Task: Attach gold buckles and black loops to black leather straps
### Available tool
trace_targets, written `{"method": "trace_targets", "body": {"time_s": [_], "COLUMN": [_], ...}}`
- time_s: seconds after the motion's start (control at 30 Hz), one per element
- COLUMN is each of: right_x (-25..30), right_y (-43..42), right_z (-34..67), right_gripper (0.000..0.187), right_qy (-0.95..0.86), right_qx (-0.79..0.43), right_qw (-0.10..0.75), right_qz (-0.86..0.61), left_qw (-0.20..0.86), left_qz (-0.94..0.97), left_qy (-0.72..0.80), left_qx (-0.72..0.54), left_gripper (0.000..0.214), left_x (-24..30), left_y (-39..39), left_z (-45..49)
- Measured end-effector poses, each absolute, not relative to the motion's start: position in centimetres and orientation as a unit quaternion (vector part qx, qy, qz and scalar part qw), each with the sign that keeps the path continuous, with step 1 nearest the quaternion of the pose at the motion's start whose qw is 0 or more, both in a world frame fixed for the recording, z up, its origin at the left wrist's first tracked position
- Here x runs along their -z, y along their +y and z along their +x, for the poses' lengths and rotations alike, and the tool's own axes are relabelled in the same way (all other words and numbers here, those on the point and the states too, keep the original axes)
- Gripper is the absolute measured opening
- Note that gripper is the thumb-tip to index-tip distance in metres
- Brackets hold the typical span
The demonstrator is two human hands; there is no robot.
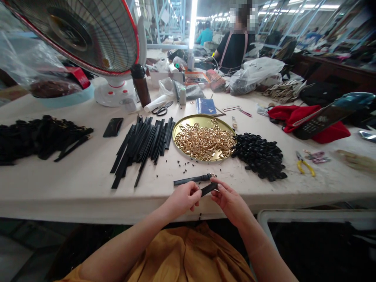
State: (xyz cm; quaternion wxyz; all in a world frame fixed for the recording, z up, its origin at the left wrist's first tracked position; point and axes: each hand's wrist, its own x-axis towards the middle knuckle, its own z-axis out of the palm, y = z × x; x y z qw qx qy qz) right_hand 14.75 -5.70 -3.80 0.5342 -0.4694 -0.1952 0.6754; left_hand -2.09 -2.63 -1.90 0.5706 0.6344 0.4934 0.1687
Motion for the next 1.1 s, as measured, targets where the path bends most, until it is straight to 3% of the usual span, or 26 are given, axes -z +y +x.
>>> {"method": "trace_targets", "body": {"time_s": [0.17, 0.47, 0.67, 0.93, 1.03, 1.1], "right_x": [4.6, 3.7, 5.1, 4.7, 4.5, 4.4], "right_y": [-5.4, -5.9, -6.5, -7.7, -7.8, -7.6], "right_z": [15.1, 15.5, 14.6, 13.6, 13.9, 14.6], "right_gripper": [0.034, 0.041, 0.031, 0.020, 0.019, 0.022], "right_qy": [-0.192, -0.355, -0.281, -0.436, -0.462, -0.435], "right_qx": [-0.661, -0.580, -0.599, -0.451, -0.454, -0.490], "right_qw": [0.535, 0.503, 0.523, 0.519, 0.509, 0.497], "right_qz": [-0.490, -0.533, -0.537, -0.580, -0.568, -0.569], "left_qw": [0.541, 0.445, 0.412, 0.298, 0.318, 0.389], "left_qz": [0.661, 0.738, 0.778, 0.838, 0.834, 0.813], "left_qy": [0.495, 0.487, 0.464, 0.452, 0.445, 0.427], "left_qx": [-0.162, -0.143, -0.096, -0.069, -0.076, -0.073], "left_gripper": [0.018, 0.019, 0.023, 0.028, 0.028, 0.028], "left_x": [1.3, 0.0, -0.3, -0.1, -0.3, -0.6], "left_y": [-2.5, -2.0, -2.3, -3.2, -3.5, -3.4], "left_z": [-2.4, -3.3, -2.9, -1.3, -1.3, -1.7]}}
